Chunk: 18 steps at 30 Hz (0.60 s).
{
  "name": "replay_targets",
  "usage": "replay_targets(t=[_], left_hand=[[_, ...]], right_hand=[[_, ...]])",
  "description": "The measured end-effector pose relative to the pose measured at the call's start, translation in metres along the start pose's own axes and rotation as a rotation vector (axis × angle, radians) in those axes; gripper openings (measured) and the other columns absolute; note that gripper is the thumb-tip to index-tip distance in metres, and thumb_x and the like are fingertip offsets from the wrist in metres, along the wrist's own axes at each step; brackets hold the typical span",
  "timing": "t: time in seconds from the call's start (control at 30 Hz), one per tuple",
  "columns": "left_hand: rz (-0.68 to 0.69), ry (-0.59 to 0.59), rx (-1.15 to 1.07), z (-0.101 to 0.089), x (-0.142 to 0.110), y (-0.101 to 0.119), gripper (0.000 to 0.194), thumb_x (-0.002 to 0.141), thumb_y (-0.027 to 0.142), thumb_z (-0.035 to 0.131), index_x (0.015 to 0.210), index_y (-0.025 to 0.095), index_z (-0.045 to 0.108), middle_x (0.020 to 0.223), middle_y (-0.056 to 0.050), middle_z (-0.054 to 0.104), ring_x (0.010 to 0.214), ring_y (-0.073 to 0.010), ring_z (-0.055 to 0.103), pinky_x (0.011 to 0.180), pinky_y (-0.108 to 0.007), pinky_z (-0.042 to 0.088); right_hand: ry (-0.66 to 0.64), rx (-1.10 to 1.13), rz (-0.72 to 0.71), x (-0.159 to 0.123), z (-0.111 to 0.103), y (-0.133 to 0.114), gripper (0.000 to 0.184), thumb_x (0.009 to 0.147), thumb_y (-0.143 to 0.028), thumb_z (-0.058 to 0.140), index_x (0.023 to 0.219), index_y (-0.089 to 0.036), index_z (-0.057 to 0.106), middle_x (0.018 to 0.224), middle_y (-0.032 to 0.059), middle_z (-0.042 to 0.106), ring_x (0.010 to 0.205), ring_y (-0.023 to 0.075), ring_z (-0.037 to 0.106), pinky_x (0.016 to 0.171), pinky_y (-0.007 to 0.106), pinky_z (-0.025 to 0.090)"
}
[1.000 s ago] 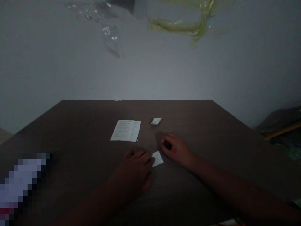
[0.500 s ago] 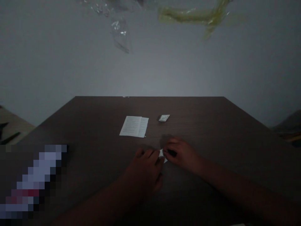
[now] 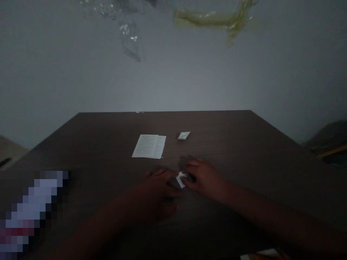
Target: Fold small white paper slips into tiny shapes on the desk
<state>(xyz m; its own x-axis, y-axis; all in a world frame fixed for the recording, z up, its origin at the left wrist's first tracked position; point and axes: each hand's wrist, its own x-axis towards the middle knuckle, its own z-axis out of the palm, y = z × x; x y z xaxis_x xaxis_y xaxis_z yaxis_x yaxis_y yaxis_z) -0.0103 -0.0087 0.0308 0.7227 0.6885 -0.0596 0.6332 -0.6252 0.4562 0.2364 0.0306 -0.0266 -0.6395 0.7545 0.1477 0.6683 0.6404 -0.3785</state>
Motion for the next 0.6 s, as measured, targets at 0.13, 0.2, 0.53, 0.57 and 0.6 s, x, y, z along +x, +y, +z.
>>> replay_targets(t=[0.13, 0.2, 0.53, 0.57, 0.6], left_hand=[[-0.058, -0.120, -0.063, -0.010, 0.000, 0.001, 0.037, 0.093, 0.011, 0.073, 0.124, 0.028, 0.084, 0.157, -0.003, 0.070, 0.149, -0.0324, 0.060, 0.129, -0.054, 0.042], [-0.080, -0.104, -0.076, -0.009, 0.000, 0.001, 0.043, 0.091, 0.008, 0.070, 0.127, 0.028, 0.080, 0.158, -0.003, 0.070, 0.148, -0.0313, 0.061, 0.130, -0.052, 0.042], [-0.118, -0.047, 0.016, 0.001, -0.002, 0.002, 0.068, 0.083, 0.007, 0.062, 0.149, 0.022, 0.062, 0.151, -0.009, 0.073, 0.144, -0.0329, 0.065, 0.127, -0.054, 0.046], [-0.119, -0.053, 0.035, 0.001, -0.002, 0.003, 0.069, 0.083, 0.007, 0.063, 0.150, 0.021, 0.062, 0.152, -0.010, 0.072, 0.145, -0.0336, 0.064, 0.127, -0.055, 0.046], [-0.125, -0.063, 0.051, 0.001, -0.001, 0.003, 0.069, 0.083, 0.007, 0.063, 0.151, 0.021, 0.061, 0.153, -0.010, 0.072, 0.146, -0.0341, 0.063, 0.127, -0.056, 0.046]], right_hand=[[-0.041, -0.036, 0.028, -0.001, -0.004, -0.004, 0.009, 0.102, -0.026, 0.075, 0.100, -0.018, 0.077, 0.104, 0.0103, 0.075, 0.103, 0.0292, 0.068, 0.099, 0.046, 0.054], [-0.047, -0.045, 0.030, -0.001, -0.004, -0.006, 0.009, 0.102, -0.027, 0.075, 0.101, -0.017, 0.077, 0.105, 0.0109, 0.075, 0.104, 0.0296, 0.068, 0.101, 0.047, 0.054], [-0.017, -0.019, 0.052, -0.003, -0.001, -0.011, 0.025, 0.094, -0.040, 0.085, 0.104, -0.018, 0.077, 0.109, 0.0115, 0.075, 0.108, 0.0331, 0.068, 0.102, 0.050, 0.052], [-0.014, -0.027, 0.063, -0.004, 0.000, -0.012, 0.030, 0.092, -0.043, 0.087, 0.105, -0.018, 0.077, 0.110, 0.0121, 0.075, 0.110, 0.0346, 0.067, 0.101, 0.050, 0.052], [-0.012, -0.031, 0.073, -0.005, 0.001, -0.012, 0.034, 0.090, -0.046, 0.089, 0.106, -0.019, 0.077, 0.111, 0.0125, 0.075, 0.112, 0.0360, 0.067, 0.100, 0.051, 0.053]])
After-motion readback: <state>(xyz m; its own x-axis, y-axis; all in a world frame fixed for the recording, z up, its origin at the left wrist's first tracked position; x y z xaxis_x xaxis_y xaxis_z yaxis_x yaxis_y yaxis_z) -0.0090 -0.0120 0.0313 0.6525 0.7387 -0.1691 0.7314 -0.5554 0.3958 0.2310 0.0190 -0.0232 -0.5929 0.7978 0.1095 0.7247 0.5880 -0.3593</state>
